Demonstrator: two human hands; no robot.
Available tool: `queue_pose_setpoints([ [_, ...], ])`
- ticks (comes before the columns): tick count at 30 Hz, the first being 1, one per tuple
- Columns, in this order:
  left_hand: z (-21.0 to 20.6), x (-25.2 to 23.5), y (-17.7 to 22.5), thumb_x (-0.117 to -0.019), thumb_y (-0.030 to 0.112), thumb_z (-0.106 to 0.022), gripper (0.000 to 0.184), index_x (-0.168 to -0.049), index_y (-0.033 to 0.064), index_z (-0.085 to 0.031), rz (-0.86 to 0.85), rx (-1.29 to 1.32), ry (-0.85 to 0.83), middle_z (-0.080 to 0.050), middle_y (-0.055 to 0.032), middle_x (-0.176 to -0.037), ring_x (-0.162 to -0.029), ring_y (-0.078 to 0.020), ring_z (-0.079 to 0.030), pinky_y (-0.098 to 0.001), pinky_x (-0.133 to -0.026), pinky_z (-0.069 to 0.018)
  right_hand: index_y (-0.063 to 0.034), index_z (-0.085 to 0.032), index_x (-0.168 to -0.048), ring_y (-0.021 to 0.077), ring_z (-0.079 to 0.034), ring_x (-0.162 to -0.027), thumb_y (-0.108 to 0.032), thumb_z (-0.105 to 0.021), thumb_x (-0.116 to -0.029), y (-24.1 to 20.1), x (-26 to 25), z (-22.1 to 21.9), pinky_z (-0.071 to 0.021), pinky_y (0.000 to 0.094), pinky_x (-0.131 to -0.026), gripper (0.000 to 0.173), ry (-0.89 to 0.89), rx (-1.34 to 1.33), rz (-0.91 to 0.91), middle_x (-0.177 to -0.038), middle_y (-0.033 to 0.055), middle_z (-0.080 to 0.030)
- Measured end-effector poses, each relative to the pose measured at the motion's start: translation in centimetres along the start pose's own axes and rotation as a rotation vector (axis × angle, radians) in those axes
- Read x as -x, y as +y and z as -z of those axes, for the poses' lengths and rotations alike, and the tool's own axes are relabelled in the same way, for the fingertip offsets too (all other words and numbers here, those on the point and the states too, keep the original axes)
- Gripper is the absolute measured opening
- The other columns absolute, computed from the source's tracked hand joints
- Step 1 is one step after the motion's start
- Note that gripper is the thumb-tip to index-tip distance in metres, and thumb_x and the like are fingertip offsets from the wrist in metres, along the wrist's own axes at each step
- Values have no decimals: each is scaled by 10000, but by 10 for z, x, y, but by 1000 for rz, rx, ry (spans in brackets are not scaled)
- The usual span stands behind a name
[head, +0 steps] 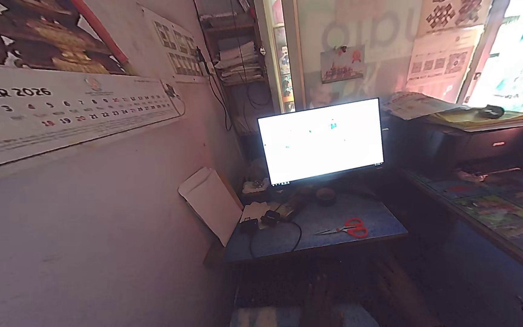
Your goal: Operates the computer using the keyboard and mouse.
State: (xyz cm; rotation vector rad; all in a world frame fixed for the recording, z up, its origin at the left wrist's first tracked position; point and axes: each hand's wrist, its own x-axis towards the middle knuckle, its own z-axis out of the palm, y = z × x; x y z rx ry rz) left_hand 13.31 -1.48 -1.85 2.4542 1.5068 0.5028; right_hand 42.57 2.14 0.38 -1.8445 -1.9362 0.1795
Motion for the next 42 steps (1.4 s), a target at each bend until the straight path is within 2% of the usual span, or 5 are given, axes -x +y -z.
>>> queue_pose_setpoints([
  [14,4,3,1,-1050,550,-408,662,-1526,95,-482,-12,-6,8,-270,-123,-1685,-1573,-300,-212,-520,-1280,-149,-172,-563,-1481,361,-468,-1432,-342,-569,-1010,-7,5,6,-427,530,-1150,500,-21,-11,-16,-1563,172,-469],
  [20,4,1,-2,-1015,491,-512,612,-1458,72,-568,-49,25,119,-391,-150,-1625,-1529,-328,-320,-526,-1265,-213,-67,-574,-1444,381,-441,-1446,-351,-541,-1038,-12,7,17,-376,506,-1194,496,-96,-21,-63,-1545,222,-470],
  [24,8,1,1,-1007,443,-541,585,-1403,15,-599,-47,49,154,-449,-192,-1576,-1501,-376,-359,-534,-1256,-239,-162,-465,-1549,357,-411,-1474,-380,-511,-1045,-7,9,12,-360,503,-1205,552,-34,-51,-48,-1596,178,-421],
  [28,11,1,5,-1006,416,-535,546,-1363,15,-633,-42,47,182,-485,-191,-1548,-1471,-386,-406,-538,-1235,-279,-98,-480,-1522,400,-417,-1457,-400,-537,-1016,-6,3,14,-358,536,-1193,592,-57,-12,-121,-1583,218,-419],
  [42,2,3,4,-1016,405,-548,522,-1244,-45,-680,-16,6,168,-488,-211,-1540,-1466,-411,-407,-549,-1228,-294,-224,-526,-1500,348,-482,-1409,-368,-610,-967,2,-5,9,-450,528,-1119,558,-70,20,-113,-1531,159,-490],
])
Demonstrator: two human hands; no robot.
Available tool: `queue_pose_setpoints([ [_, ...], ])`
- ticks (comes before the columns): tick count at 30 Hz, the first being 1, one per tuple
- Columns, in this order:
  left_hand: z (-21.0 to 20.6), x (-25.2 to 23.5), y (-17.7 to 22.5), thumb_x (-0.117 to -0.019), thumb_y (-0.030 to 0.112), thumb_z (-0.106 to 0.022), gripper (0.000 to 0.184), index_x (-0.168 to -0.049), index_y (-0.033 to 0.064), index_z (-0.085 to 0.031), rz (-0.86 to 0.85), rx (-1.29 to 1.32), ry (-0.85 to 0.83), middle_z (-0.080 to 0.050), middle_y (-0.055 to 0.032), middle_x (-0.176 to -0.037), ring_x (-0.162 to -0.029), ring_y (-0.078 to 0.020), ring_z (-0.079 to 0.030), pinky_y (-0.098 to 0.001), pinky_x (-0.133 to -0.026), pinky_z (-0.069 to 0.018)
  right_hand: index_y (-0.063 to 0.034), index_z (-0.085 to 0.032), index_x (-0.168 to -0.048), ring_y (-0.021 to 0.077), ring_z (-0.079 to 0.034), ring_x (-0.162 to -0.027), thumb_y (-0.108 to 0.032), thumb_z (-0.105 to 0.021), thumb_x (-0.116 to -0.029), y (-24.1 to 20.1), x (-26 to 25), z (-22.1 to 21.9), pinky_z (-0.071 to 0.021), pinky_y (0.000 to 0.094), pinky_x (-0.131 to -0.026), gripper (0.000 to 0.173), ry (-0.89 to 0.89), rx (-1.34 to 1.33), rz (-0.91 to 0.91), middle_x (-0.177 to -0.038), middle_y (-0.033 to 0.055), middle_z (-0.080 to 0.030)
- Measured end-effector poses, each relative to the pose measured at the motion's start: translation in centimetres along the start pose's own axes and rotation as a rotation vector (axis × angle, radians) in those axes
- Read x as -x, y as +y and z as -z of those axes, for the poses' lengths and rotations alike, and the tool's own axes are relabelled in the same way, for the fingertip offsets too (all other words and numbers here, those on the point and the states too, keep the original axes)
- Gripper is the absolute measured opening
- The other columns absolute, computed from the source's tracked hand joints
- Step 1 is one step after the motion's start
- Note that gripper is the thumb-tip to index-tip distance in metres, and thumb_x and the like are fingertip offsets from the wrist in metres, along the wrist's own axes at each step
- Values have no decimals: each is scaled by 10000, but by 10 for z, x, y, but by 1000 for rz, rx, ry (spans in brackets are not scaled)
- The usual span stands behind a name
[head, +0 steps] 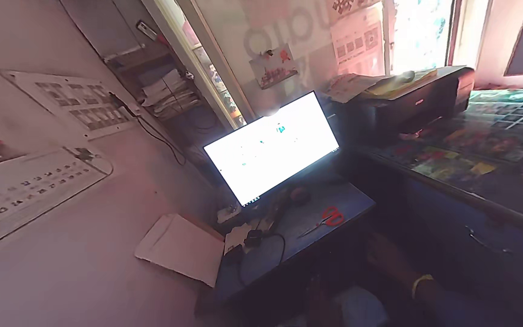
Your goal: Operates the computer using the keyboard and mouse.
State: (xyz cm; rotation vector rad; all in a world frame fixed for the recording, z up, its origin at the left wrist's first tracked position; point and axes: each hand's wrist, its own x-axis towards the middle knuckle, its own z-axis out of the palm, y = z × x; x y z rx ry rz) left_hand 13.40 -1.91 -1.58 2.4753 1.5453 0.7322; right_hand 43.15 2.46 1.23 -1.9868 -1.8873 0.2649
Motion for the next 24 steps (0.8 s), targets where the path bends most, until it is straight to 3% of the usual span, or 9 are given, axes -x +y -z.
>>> queue_pose_setpoints([
  [5,5,-2,5,-1013,405,-548,533,-1243,-61,-667,56,-15,-69,-469,-213,-1554,-1472,-407,-397,-535,-1230,-286,-201,-518,-1509,341,-437,-1451,-345,-565,-998,-2,0,2,-424,496,-1147,534,-25,-28,5,-1591,159,-425],
  [13,3,-2,3,-1017,407,-546,558,-1324,-53,-622,52,-13,-42,-451,-211,-1566,-1469,-394,-406,-536,-1223,-304,-201,-532,-1500,333,-444,-1448,-348,-558,-996,-1,0,0,-424,494,-1149,525,-11,-17,17,-1577,149,-448],
  [24,2,-2,2,-1018,413,-535,541,-1313,-26,-647,8,-21,-45,-469,-200,-1557,-1469,-386,-409,-543,-1227,-292,-220,-519,-1509,331,-461,-1436,-355,-553,-996,-1,-1,1,-438,495,-1136,531,12,-8,26,-1576,140,-452],
])
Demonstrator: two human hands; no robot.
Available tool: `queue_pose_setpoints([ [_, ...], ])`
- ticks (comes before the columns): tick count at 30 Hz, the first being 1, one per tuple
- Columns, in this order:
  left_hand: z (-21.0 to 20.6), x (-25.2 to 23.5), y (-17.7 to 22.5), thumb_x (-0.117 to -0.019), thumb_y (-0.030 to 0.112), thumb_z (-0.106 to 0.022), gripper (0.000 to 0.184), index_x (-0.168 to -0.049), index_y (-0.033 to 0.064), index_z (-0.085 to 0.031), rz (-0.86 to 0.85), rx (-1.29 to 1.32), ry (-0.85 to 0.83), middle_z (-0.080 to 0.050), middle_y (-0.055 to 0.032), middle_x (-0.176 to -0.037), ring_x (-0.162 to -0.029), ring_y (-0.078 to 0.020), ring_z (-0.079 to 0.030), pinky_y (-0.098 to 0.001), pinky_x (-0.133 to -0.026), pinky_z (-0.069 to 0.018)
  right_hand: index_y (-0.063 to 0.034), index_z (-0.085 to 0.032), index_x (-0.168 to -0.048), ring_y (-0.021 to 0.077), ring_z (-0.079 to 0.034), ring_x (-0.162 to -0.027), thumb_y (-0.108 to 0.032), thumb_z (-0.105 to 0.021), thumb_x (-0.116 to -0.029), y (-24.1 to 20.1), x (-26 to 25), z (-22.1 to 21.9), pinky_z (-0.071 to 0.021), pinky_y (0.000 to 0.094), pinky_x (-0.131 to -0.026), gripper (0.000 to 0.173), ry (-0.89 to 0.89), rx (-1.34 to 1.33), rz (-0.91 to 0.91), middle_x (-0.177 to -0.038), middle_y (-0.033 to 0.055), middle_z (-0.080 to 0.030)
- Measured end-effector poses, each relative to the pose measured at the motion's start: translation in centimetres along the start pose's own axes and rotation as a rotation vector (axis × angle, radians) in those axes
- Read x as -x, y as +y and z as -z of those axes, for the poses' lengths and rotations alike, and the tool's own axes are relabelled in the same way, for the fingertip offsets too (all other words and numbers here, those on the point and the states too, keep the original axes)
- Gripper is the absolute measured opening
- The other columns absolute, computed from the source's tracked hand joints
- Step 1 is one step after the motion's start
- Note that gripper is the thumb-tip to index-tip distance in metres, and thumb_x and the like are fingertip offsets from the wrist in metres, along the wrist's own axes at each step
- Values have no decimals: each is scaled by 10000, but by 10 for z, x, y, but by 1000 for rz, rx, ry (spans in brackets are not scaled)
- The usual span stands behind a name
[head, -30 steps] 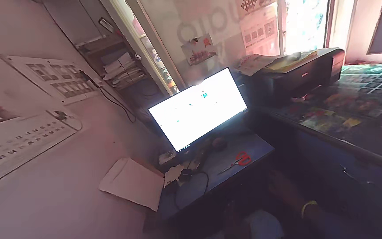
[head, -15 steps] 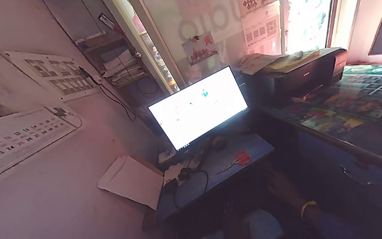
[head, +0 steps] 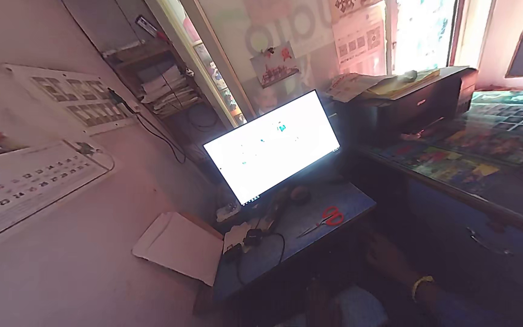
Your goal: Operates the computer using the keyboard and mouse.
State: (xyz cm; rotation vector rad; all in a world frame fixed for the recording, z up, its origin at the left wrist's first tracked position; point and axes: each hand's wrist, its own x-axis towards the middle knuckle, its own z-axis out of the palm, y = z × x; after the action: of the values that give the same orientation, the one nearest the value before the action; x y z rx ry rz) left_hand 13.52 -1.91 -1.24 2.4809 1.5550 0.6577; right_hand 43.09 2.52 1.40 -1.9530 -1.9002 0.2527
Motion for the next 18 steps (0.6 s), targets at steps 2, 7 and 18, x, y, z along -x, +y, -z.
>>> queue_pose_setpoints([
  [2,-1,1,-2,-1018,407,-539,523,-1277,-28,-669,-18,1,18,-483,-205,-1545,-1462,-396,-417,-551,-1222,-299,-216,-518,-1509,333,-461,-1436,-350,-554,-996,-2,1,1,-441,500,-1134,531,-12,-4,-3,-1579,139,-448],
  [7,-3,1,-3,-1019,414,-528,515,-1248,-19,-686,-37,-14,21,-493,-196,-1539,-1463,-385,-420,-551,-1222,-297,-216,-512,-1514,328,-456,-1440,-348,-558,-994,-1,1,0,-434,495,-1141,539,-14,-2,-6,-1582,134,-446],
  [18,-5,-1,-4,-1021,427,-532,508,-1241,-2,-692,-22,-30,3,-495,-186,-1540,-1462,-370,-426,-551,-1218,-300,-205,-504,-1518,346,-454,-1438,-354,-569,-996,-4,0,5,-423,503,-1148,547,-32,-13,-15,-1587,151,-434],
])
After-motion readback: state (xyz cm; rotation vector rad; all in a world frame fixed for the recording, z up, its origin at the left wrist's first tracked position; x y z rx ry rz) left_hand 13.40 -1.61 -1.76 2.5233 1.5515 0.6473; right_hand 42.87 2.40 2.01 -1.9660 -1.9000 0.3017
